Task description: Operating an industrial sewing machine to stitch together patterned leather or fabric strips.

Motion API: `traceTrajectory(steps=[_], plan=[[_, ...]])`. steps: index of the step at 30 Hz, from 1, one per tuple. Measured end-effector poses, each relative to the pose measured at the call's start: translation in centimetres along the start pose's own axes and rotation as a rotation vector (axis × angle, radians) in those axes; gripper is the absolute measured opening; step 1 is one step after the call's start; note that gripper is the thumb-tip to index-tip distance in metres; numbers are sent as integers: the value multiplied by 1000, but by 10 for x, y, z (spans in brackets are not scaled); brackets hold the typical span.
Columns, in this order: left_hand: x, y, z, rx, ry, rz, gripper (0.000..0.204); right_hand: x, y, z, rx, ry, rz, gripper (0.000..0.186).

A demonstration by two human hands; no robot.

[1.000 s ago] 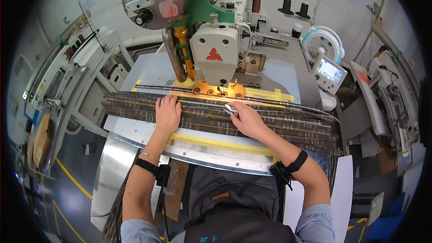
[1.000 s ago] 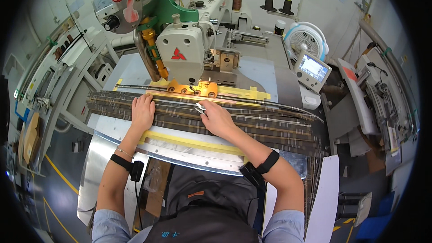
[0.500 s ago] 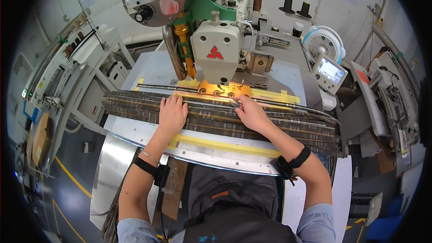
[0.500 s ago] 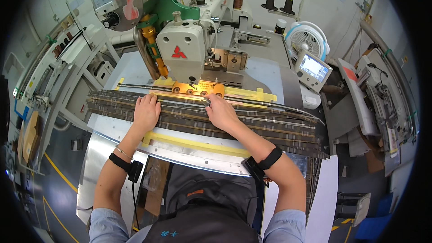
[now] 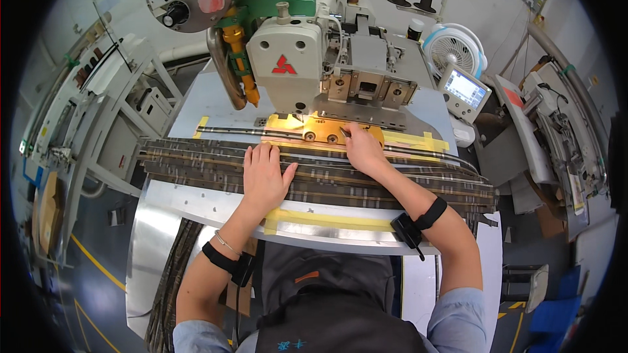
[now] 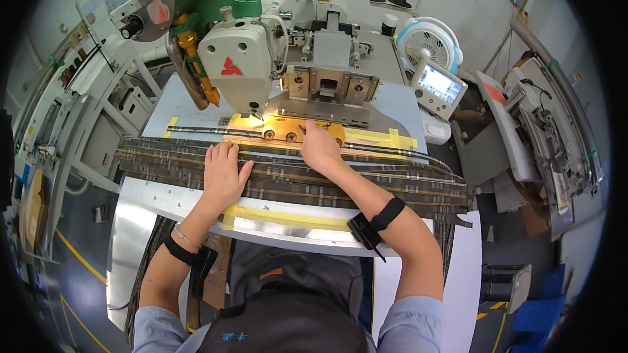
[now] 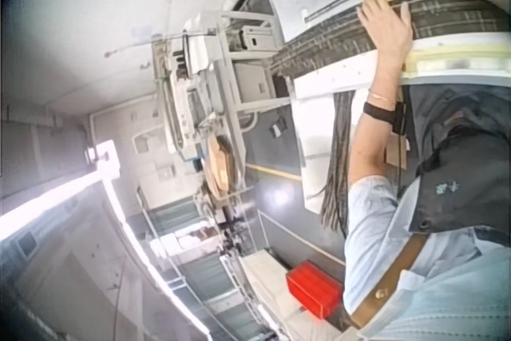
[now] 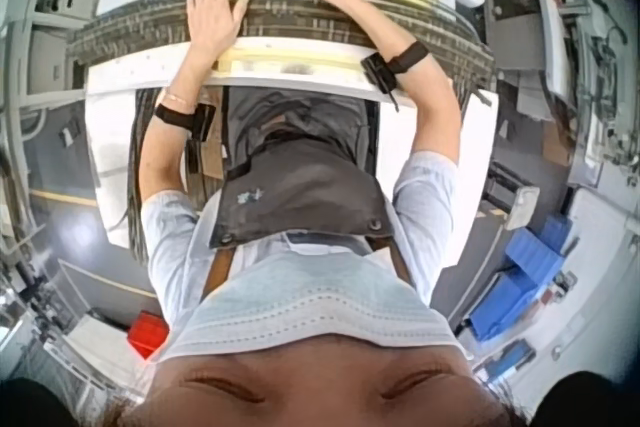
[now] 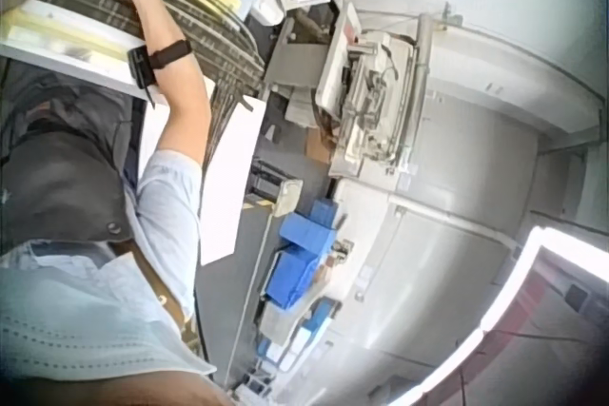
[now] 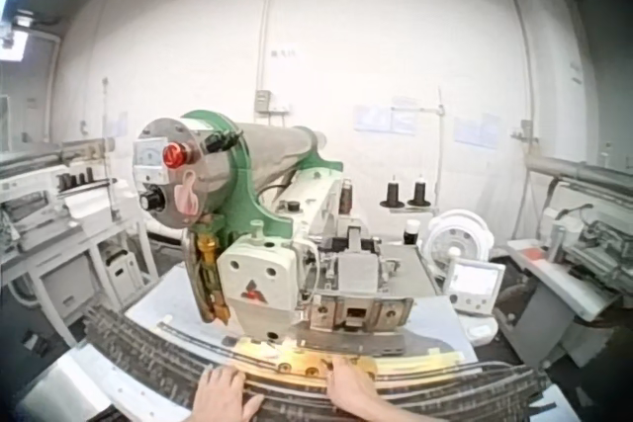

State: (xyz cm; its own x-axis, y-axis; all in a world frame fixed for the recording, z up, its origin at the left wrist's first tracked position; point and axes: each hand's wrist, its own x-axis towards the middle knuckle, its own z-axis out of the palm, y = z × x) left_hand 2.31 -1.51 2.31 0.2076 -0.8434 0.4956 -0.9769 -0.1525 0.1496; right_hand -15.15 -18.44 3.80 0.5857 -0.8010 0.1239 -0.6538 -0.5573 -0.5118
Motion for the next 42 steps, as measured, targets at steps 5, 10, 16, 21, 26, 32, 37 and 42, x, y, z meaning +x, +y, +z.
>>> traceTrajectory(steps=[5, 10, 16, 21, 26, 32, 37, 42], plan=[[-3, -3, -5, -20, 0, -21, 44, -10, 19, -40, 308, 113, 4, 37], [-4, -5, -3, 9, -12, -22, 48, -22, 48, -90, 18, 46, 21, 25], [-2, 0, -8, 19, -53, -38, 50, -35, 104, -95, -189, 45, -247, 18], [3, 22, -23, -107, 82, -43, 38, -27, 95, -118, -97, -239, -102, 22], [-10, 71, -28, -1381, -345, -604, 26, -48, 36, -153, 289, -654, -446, 19], [-23, 72, -14, -2051, -98, -853, 18, -53, -9, -134, 383, -1064, -424, 25], [-45, 87, -46, -1784, -151, -751, 14, -41, -28, -70, 548, -850, -343, 46], [-59, 68, -57, -1752, -17, -787, 16, -33, -25, -45, 442, -821, -561, 31]])
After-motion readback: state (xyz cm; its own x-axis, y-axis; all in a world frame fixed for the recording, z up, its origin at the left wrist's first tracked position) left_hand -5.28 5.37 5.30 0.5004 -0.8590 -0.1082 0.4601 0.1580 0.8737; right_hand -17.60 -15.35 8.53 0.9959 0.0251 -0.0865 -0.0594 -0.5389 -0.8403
